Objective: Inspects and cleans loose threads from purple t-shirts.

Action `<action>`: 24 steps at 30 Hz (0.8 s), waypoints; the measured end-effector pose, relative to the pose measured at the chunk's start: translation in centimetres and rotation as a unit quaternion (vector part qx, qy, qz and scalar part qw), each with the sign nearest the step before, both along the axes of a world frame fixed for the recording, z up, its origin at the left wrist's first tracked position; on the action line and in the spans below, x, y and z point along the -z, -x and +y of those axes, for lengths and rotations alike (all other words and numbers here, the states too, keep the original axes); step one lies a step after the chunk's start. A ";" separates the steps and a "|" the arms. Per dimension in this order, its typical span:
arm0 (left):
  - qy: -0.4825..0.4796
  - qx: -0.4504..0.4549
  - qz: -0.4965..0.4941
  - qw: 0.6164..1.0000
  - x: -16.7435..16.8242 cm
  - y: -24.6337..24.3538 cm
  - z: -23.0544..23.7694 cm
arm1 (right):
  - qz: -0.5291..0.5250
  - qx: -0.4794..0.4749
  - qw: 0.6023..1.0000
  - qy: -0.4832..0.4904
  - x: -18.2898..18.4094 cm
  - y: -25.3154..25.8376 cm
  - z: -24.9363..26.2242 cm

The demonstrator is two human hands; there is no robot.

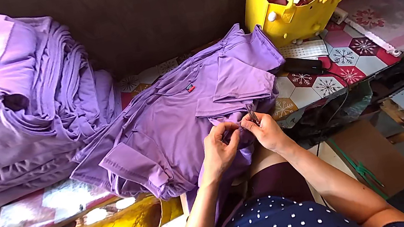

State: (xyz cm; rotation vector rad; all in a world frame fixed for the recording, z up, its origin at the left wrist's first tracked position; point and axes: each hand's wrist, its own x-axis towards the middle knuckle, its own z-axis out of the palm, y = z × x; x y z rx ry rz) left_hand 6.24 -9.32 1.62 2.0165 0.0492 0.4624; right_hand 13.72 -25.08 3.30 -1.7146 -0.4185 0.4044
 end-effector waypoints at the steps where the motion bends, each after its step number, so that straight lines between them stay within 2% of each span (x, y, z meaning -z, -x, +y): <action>1: -0.010 -0.009 -0.005 1.000 0.1 0.1 -0.2 | -0.041 0.004 0.999 0.034 -0.2 0.3 0.0; 3: -0.013 -0.017 -0.017 1.000 0.4 0.1 -0.4 | -0.149 0.018 0.984 0.091 -0.1 0.8 0.2; 5: 0.004 -0.024 -0.032 0.999 0.8 0.0 -0.6 | -0.275 0.043 0.954 0.109 0.8 1.3 0.6; 8: 0.071 -0.048 -0.043 0.995 1.5 -0.2 -1.2 | -0.358 0.063 0.924 0.120 1.5 1.6 1.1; 11: 0.138 -0.070 -0.036 0.987 1.8 -0.2 -2.0 | -0.352 0.075 0.927 0.103 1.7 1.6 1.4; 14: 0.160 -0.069 -0.002 0.985 1.3 0.0 -2.0 | -0.202 0.047 0.978 0.030 0.7 1.1 0.7; 16: 0.171 -0.056 0.021 0.984 0.8 0.1 -1.6 | -0.130 -0.005 0.991 0.035 0.0 0.2 -0.7; 18: 0.166 -0.037 0.025 0.985 0.5 0.1 -1.1 | -0.178 -0.081 0.974 0.115 0.0 -0.8 -2.2; 20: 0.147 -0.020 0.024 0.989 0.4 -0.1 -0.8 | -0.260 -0.134 0.939 0.183 0.1 -1.4 -3.2; 24: 0.095 0.010 0.018 0.995 0.2 -0.4 -0.6 | -0.376 -0.180 0.885 0.209 0.5 -2.7 -4.0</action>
